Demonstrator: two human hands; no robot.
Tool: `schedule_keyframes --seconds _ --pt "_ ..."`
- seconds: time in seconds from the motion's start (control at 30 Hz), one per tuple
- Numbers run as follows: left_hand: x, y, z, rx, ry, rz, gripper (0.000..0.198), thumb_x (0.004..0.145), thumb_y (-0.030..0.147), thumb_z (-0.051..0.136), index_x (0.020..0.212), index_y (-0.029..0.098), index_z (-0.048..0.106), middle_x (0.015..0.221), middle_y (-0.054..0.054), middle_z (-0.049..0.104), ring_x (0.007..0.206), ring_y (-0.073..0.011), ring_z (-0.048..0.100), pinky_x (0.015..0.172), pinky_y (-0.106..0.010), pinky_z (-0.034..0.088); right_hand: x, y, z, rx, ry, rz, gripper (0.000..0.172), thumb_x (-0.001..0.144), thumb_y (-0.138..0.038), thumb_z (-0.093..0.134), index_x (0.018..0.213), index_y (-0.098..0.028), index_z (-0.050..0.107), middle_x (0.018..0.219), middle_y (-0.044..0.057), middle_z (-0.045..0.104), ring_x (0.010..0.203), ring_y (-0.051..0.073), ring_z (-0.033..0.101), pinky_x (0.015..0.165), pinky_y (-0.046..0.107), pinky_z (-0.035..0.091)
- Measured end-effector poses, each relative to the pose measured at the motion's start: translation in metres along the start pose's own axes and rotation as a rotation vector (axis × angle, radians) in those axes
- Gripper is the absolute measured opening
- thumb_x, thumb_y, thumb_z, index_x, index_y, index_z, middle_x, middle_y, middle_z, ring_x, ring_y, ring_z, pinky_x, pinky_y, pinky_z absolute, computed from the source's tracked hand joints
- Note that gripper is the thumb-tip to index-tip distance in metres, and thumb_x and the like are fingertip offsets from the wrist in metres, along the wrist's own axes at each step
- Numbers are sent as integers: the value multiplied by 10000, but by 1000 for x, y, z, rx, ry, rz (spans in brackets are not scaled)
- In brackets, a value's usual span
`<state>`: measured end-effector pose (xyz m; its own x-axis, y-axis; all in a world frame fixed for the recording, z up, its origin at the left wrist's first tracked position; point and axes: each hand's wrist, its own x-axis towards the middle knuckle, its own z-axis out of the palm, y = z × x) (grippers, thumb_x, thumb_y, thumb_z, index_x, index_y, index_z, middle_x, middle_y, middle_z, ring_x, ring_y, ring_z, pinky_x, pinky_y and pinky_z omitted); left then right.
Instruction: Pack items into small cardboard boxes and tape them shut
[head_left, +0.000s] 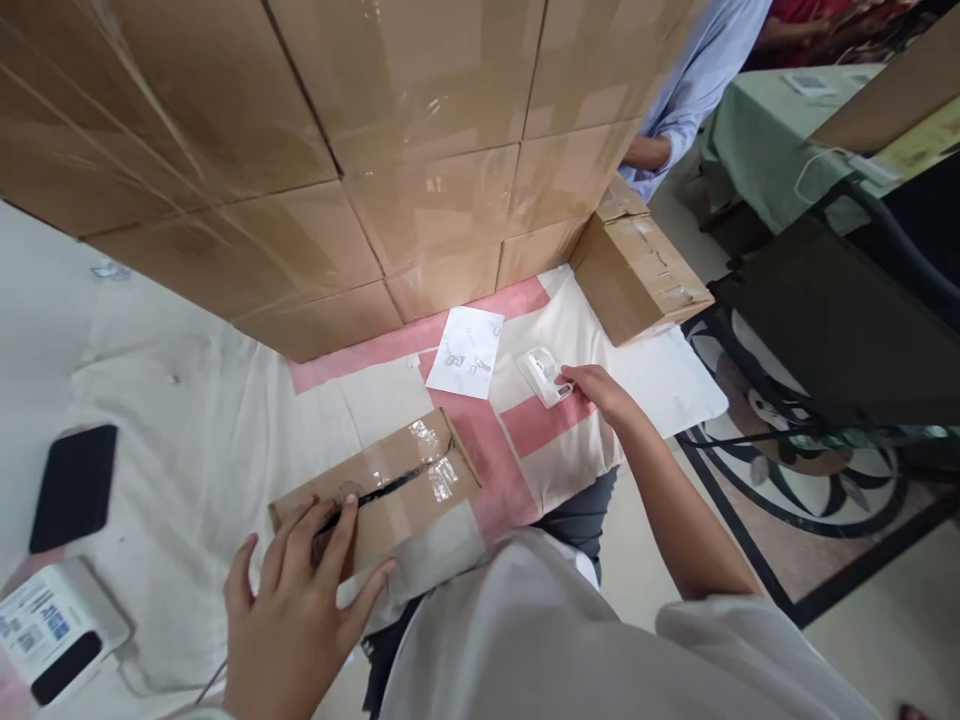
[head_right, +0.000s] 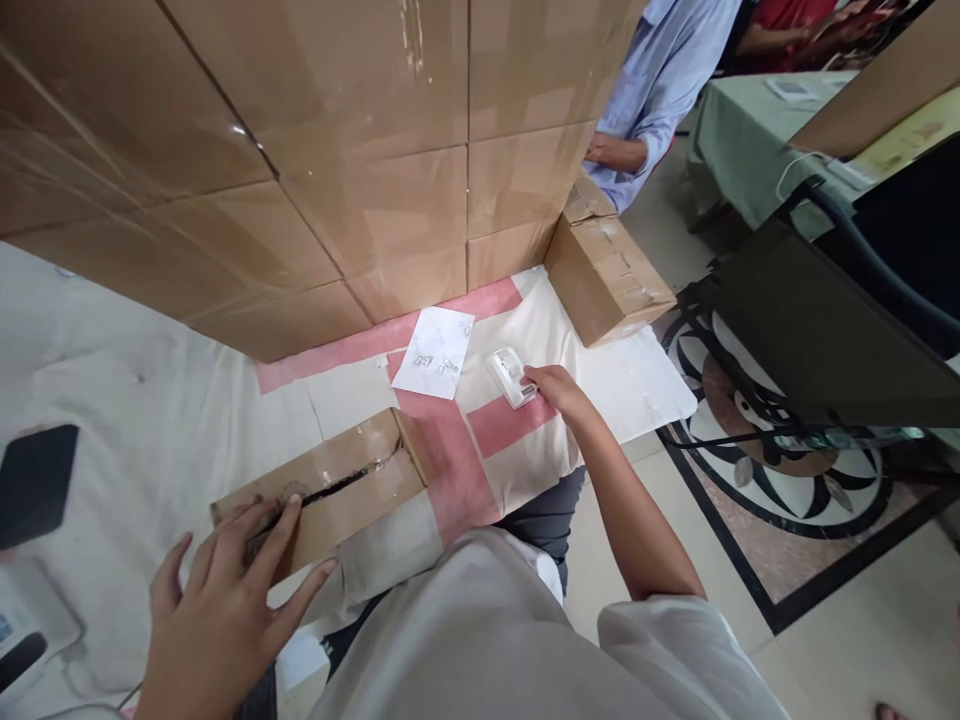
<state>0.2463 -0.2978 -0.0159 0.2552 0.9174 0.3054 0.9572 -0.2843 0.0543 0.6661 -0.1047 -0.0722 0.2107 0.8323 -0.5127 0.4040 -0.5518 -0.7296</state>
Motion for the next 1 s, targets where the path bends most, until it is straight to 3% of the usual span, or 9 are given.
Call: schedule_keyframes --seconds 0.1,0.17,0.27,0.33,0.4,0.5,0.6,0.77,1.0 --pt "7 36 -4 -194 297 95 686 736 255 850 1377 218 609 1251 -169 622 1253 -372 581 1063 -527 493 6 -6 -2 -1 -59 42 311 787 -406 686 674 -119 724 477 -18 471 482 109 388 511 273 315" --pt "18 81 10 -471 371 228 491 742 112 801 1197 245 674 1097 -86 642 1169 -269 634 1012 -404 551 7 -10 -3 -11 -93 55 266 777 -352 700 646 -121 712 454 -32 438 461 96 353 490 270 282" --pt "57 158 64 -863 296 413 325 855 183 696 1174 225 656 1148 -94 665 1162 -226 648 1028 -375 559 5 -13 -3 -38 -113 55 242 779 -300 699 604 -135 672 431 -49 400 446 86 329 477 267 254" --pt "95 198 113 -862 196 283 435 892 263 683 1311 204 585 1324 -159 620 1284 -270 593 1041 -407 550 5 -12 -1 -63 -113 45 271 785 -300 698 570 -149 633 423 -48 402 441 86 330 476 267 254" --pt "136 220 159 -816 139 68 658 883 367 695 1454 136 462 1534 -265 437 1476 -393 399 1151 -562 436 6 -11 0 -91 -98 22 315 786 -324 709 540 -162 598 428 -40 429 448 90 354 486 267 270" --pt "184 225 205 -784 39 -99 908 819 445 759 1554 156 311 1661 -278 215 1561 -467 180 1209 -676 268 8 -7 4 -126 -36 -43 371 794 -365 714 509 -174 572 442 -33 450 478 101 410 517 267 299" --pt "203 218 223 -781 35 -84 944 790 396 771 1561 161 280 1602 -268 313 1520 -434 288 1202 -635 301 7 -4 6 -131 52 -114 428 822 -402 681 480 -192 529 444 -27 452 510 116 452 542 273 314" --pt "202 215 230 -750 154 -54 917 804 477 746 1541 135 322 1462 -239 437 1403 -386 421 1170 -559 373 -11 10 0 -43 141 -195 487 818 -455 674 475 -214 426 523 -7 559 595 133 555 605 263 392" --pt "203 215 224 -726 133 -55 963 781 540 768 1538 142 326 1459 -238 449 1399 -394 430 1168 -554 372 -36 51 -1 456 26 -167 624 670 -598 811 453 -232 356 603 67 697 622 192 671 491 253 393"
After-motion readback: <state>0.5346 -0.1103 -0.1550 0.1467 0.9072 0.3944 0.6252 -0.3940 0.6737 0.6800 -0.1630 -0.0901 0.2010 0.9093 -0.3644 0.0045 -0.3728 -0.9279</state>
